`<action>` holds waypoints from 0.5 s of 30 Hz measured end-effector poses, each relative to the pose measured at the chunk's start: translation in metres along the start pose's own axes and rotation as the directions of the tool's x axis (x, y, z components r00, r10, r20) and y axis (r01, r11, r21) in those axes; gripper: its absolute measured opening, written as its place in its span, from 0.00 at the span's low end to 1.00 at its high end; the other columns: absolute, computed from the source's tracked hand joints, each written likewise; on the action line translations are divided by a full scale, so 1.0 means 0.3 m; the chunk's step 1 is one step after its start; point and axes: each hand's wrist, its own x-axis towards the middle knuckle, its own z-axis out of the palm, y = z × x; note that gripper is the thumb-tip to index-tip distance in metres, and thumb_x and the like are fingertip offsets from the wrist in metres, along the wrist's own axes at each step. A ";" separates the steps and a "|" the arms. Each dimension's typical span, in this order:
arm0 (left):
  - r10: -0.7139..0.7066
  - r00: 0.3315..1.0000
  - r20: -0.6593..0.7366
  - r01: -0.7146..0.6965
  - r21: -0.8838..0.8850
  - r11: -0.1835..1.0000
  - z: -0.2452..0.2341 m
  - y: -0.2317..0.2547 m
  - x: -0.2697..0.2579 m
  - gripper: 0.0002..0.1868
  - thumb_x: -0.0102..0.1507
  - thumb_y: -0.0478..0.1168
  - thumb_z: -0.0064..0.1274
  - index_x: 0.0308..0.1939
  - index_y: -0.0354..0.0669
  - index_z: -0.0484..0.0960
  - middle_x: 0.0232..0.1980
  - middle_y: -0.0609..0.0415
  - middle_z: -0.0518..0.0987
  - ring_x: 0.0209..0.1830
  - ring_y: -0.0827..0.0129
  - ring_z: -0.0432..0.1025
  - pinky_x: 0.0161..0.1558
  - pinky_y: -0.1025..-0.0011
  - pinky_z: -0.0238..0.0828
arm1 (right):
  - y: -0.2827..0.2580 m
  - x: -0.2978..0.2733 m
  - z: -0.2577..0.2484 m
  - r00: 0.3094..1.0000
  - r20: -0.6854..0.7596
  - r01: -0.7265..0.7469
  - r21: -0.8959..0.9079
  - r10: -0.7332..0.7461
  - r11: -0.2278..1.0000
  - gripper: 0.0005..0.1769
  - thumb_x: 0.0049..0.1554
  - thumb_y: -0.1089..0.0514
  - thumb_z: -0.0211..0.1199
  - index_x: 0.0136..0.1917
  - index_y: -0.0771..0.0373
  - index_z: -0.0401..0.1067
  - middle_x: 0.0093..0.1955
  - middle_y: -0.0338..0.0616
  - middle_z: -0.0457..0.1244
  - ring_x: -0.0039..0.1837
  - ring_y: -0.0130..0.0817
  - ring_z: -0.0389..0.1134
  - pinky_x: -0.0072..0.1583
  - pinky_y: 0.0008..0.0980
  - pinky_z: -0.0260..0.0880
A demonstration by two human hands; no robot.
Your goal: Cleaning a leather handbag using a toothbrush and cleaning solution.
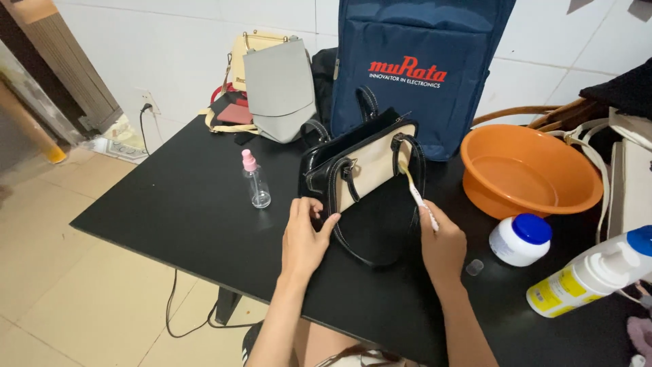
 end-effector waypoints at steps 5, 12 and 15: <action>0.295 0.925 -0.241 -0.292 0.047 0.955 0.025 -0.061 -0.003 0.12 0.59 0.34 0.57 0.43 0.49 0.72 0.44 0.59 0.68 0.43 0.62 0.75 0.41 0.65 0.78 | -0.051 -0.064 -0.066 0.998 -0.017 -0.059 0.016 0.059 0.998 0.18 0.69 0.44 0.58 0.64 0.54 0.80 0.51 0.50 0.72 0.51 0.50 0.74 0.51 0.43 0.75; 0.711 0.642 0.287 -0.710 0.572 0.410 -0.061 -0.105 -0.021 0.45 0.47 0.23 0.55 0.68 0.58 0.74 0.78 0.61 0.63 0.78 0.61 0.56 0.67 0.48 0.54 | -0.056 -0.146 -0.178 0.998 -0.061 -0.030 0.034 0.032 0.999 0.16 0.66 0.53 0.59 0.62 0.61 0.79 0.55 0.38 0.73 0.54 0.25 0.73 0.54 0.25 0.68; 0.686 0.611 0.395 -0.719 0.639 0.273 -0.053 -0.162 0.022 0.29 0.62 0.33 0.50 0.68 0.60 0.76 0.83 0.65 0.55 0.80 0.62 0.53 0.70 0.47 0.49 | -0.015 -0.151 -0.160 0.983 -0.122 0.139 -0.003 -0.138 0.990 0.15 0.67 0.56 0.60 0.62 0.62 0.80 0.52 0.39 0.73 0.48 0.23 0.72 0.45 0.24 0.66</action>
